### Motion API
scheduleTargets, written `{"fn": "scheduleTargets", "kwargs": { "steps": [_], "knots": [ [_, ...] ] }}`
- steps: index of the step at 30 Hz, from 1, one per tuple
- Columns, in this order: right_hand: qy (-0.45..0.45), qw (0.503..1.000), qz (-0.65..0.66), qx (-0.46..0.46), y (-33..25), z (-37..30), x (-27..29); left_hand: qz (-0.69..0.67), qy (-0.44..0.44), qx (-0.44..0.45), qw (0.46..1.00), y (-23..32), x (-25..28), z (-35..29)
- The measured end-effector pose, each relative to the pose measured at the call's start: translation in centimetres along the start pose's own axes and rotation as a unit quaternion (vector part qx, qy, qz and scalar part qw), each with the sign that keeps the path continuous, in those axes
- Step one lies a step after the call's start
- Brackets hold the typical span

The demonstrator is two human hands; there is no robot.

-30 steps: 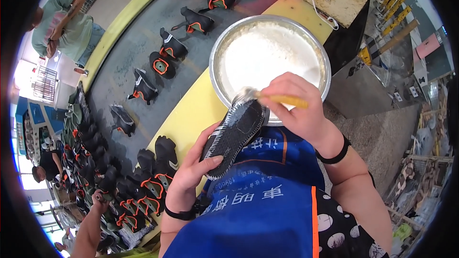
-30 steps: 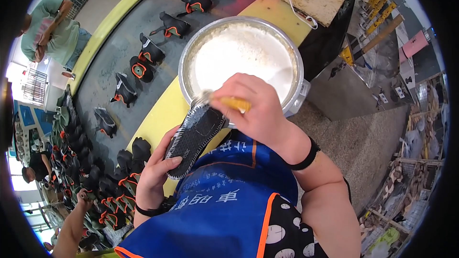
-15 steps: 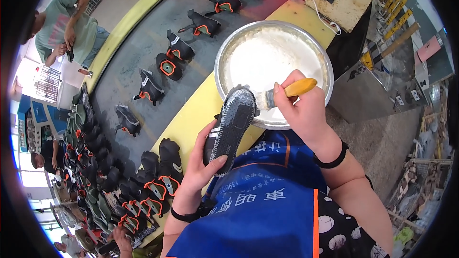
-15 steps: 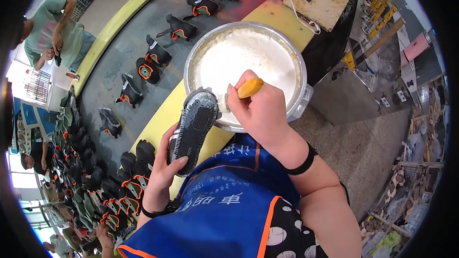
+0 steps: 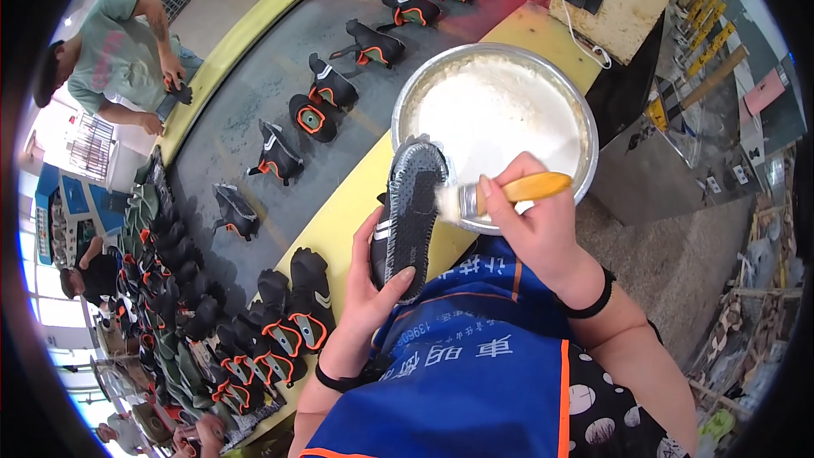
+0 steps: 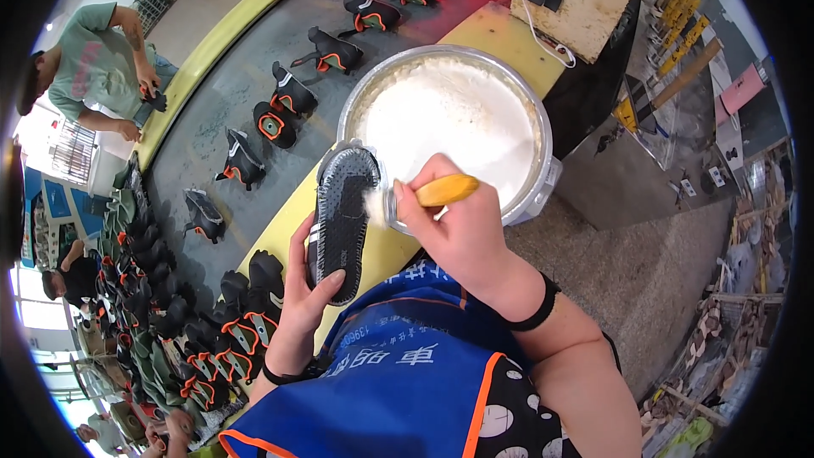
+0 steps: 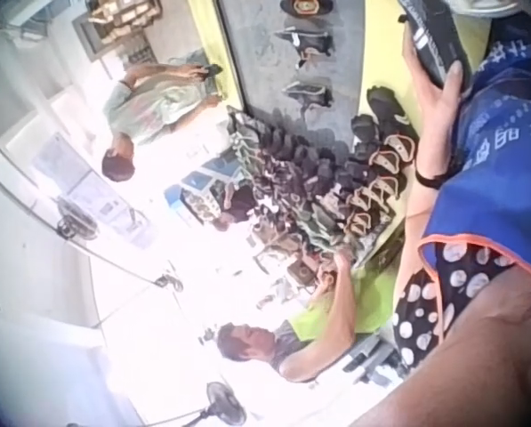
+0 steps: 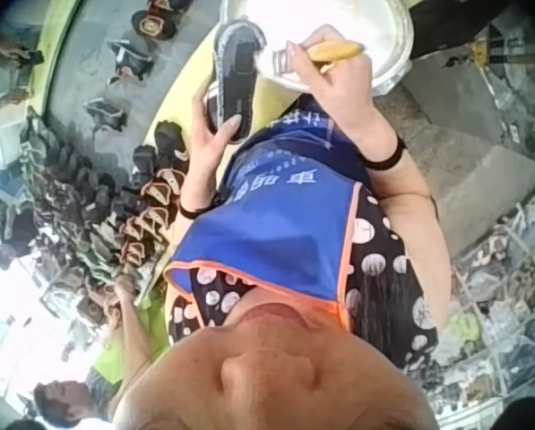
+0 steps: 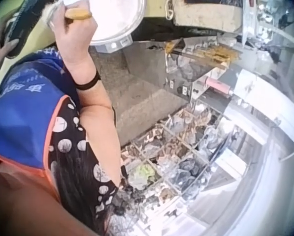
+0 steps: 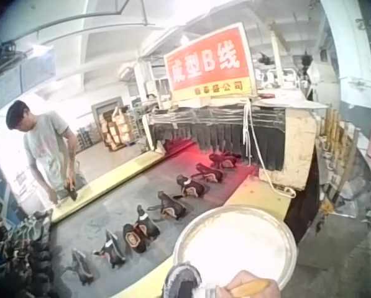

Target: The recorder uses a brush to apply glue to the bottom of shoe soles and then places the shoes onto a conveyor belt.

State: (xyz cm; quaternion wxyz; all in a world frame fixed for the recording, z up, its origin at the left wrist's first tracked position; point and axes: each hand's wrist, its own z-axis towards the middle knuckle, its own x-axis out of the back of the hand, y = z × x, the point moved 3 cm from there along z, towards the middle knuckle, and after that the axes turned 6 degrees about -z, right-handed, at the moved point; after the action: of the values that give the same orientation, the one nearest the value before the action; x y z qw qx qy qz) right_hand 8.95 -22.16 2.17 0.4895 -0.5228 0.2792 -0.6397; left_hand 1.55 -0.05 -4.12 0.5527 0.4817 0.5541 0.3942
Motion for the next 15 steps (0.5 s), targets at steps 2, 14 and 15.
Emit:
{"fn": "scheduleTargets", "kwargs": {
  "steps": [2, 14, 15],
  "knots": [
    [0.099, 0.993, 0.021, 0.056, -0.5, 0.4, 0.5, 0.003, -0.005, -0.003, 1.000, 0.0, -0.1, -0.1],
    [-0.065, 0.987, 0.140, -0.053, 0.7, -1.8, -0.8, -0.100, 0.071, 0.020, 0.992, 0.5, 1.9, -1.1],
    [-0.041, 0.991, 0.117, -0.051, 1.3, -1.4, -0.4, -0.164, 0.103, 0.026, 0.981, 0.9, 3.0, -1.3]
  ]
}}
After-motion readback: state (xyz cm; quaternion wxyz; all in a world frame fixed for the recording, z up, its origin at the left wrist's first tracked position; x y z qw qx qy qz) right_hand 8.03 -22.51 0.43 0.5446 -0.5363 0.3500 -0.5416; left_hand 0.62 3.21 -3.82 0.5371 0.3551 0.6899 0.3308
